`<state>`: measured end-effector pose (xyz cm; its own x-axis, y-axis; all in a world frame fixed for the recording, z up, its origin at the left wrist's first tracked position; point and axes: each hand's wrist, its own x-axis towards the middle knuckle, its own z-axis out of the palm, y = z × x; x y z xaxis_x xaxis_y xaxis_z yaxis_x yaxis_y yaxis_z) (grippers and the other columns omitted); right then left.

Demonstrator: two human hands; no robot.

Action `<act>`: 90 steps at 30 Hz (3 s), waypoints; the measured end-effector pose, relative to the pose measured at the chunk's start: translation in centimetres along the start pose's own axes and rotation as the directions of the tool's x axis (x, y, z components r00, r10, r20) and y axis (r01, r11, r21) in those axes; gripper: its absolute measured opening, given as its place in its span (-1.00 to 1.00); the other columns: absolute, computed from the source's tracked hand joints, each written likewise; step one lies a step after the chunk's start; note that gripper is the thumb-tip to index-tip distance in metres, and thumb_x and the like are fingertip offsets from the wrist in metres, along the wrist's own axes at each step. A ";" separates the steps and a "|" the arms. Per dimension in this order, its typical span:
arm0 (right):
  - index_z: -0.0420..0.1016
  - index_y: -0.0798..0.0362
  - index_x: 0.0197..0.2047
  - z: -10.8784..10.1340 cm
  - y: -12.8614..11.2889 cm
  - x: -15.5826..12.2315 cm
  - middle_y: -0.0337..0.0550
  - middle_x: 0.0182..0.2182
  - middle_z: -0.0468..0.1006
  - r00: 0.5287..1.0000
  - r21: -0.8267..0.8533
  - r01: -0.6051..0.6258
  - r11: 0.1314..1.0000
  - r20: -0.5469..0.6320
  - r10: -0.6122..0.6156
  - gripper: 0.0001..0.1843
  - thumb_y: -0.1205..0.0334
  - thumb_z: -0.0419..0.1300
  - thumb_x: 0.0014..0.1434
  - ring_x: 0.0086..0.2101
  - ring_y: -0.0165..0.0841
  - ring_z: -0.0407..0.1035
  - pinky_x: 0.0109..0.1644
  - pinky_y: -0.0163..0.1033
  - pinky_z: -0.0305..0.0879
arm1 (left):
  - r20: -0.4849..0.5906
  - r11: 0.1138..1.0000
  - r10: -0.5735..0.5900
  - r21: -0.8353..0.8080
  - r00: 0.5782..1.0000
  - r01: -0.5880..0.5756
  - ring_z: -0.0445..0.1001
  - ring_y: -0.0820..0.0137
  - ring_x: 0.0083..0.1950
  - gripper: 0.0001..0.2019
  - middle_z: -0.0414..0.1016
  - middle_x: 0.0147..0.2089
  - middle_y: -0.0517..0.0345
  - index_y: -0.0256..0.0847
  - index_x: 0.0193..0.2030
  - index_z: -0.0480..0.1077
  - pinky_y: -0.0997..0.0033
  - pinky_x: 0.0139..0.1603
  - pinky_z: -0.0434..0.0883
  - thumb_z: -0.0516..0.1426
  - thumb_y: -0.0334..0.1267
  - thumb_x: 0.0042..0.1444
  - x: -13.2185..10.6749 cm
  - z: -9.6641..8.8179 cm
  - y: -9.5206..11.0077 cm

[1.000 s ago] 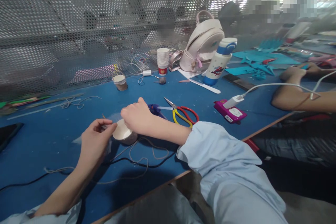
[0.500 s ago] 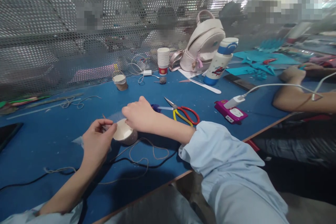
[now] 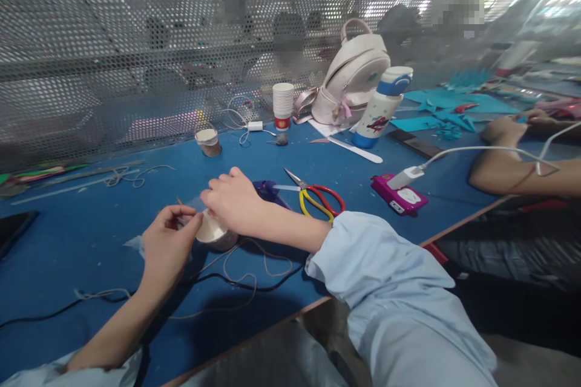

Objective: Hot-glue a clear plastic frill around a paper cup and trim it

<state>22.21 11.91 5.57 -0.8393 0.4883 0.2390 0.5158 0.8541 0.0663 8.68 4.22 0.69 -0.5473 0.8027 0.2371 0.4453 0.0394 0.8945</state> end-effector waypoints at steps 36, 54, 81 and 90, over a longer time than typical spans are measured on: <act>0.49 0.23 -0.25 -0.5 0.3 0.2 0.05 -0.30 0.57 0.992 -0.082 0.098 0.992 0.093 -0.090 -0.79 0.38 0.04 0.31 -0.25 -0.23 0.35 -0.22 -0.13 -0.15 | 0.076 0.987 0.147 0.055 0.986 -0.151 0.34 0.41 -0.40 -0.84 0.40 -0.42 0.23 -0.17 -0.33 0.47 0.39 -0.30 0.34 0.18 -0.16 -0.04 0.4 -0.5 -0.2; 0.49 0.23 -0.25 -1.2 0.4 0.4 0.05 -0.29 0.60 0.980 -0.096 0.129 0.987 0.163 -0.112 -0.77 0.43 0.01 0.31 -0.28 -0.22 0.41 -0.19 -0.13 -0.15 | 0.161 0.958 0.221 0.151 0.962 -0.245 0.39 0.37 -0.38 -0.87 0.41 -0.40 0.15 -0.15 -0.50 0.49 0.36 -0.29 0.40 0.18 -0.16 -0.10 1.8 -0.1 0.1; 0.45 0.21 -0.18 0.0 0.6 0.4 0.07 -0.21 0.62 0.991 0.100 -0.069 0.993 0.119 0.057 -0.85 0.34 0.09 0.23 -0.21 -0.19 0.47 -0.18 -0.15 -0.12 | 0.234 0.939 0.269 0.150 0.934 -0.308 0.32 0.42 -0.47 -0.86 0.39 -0.48 0.19 -0.14 -0.59 0.44 0.40 -0.38 0.31 0.19 -0.16 -0.13 2.9 0.3 0.3; 0.45 0.19 -0.18 -0.2 0.6 0.1 0.03 -0.22 0.61 0.989 0.140 -0.102 0.985 0.117 0.086 -0.84 0.31 0.08 0.25 -0.21 -0.20 0.46 -0.20 -0.16 -0.12 | 0.217 0.933 0.284 0.162 0.934 -0.322 0.31 0.43 -0.46 -0.87 0.37 -0.46 0.19 -0.15 -0.60 0.40 0.41 -0.37 0.31 0.15 -0.21 -0.12 2.6 0.4 0.3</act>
<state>22.47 12.39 5.82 -0.8062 0.5774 0.1288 0.5697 0.8164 -0.0945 7.72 6.51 1.45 -0.2309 0.8898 0.3937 0.7061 -0.1251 0.6970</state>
